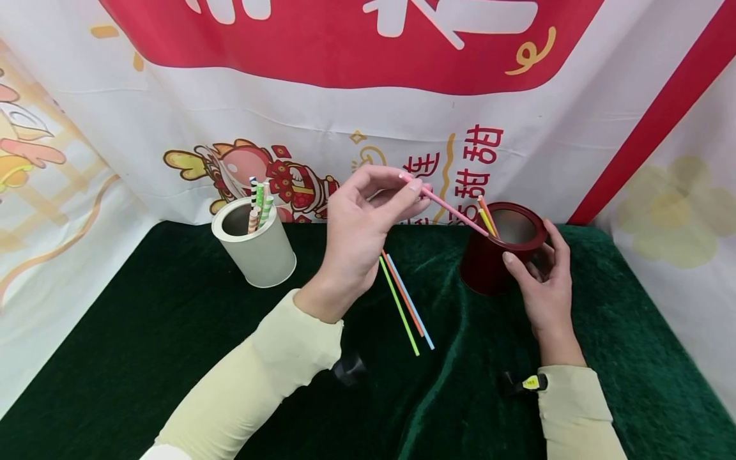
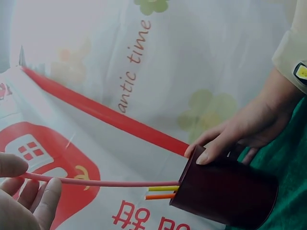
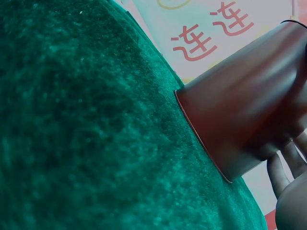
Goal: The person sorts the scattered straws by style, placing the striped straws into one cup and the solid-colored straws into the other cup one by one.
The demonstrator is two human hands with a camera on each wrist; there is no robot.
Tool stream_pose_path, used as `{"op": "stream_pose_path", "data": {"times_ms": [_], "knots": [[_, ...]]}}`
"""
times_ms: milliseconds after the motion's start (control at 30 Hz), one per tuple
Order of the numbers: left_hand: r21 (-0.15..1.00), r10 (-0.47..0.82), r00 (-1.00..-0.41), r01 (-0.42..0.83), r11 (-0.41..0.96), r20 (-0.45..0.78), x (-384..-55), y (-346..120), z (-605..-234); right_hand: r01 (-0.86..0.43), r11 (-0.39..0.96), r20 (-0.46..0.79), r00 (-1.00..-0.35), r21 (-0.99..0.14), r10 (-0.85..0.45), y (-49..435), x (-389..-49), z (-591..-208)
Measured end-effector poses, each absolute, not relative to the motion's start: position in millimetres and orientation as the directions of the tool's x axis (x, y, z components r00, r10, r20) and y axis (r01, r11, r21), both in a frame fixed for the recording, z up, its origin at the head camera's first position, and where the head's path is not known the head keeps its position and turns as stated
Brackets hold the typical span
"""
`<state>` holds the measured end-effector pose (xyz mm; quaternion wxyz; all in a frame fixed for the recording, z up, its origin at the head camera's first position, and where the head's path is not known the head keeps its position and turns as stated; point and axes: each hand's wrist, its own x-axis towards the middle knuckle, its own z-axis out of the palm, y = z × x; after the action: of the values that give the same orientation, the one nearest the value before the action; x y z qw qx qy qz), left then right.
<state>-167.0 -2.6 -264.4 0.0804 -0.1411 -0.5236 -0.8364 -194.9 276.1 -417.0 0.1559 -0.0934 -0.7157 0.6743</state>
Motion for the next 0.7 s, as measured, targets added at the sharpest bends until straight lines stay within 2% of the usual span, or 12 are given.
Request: {"op": "stream_pose_path", "data": {"times_ms": [167,400,700], "knots": [[0.874,-0.004,-0.942,0.313,-0.372,0.336,-168.2,6.0,-265.6,-0.096,0.051,0.108,-0.937,-0.994,0.332,277.0,-193.9,-417.8],[0.862,-0.008,-0.930,0.345,-0.371,0.368,-171.1,15.4,-265.9,-0.092,0.068,0.110,-0.937,-0.993,0.332,277.9,-193.9,-418.0],[0.892,0.011,-0.932,0.345,-0.293,0.364,-174.5,24.9,-271.6,-0.077,0.073,0.097,-0.936,-0.994,0.338,277.2,-194.6,-417.4]]}}
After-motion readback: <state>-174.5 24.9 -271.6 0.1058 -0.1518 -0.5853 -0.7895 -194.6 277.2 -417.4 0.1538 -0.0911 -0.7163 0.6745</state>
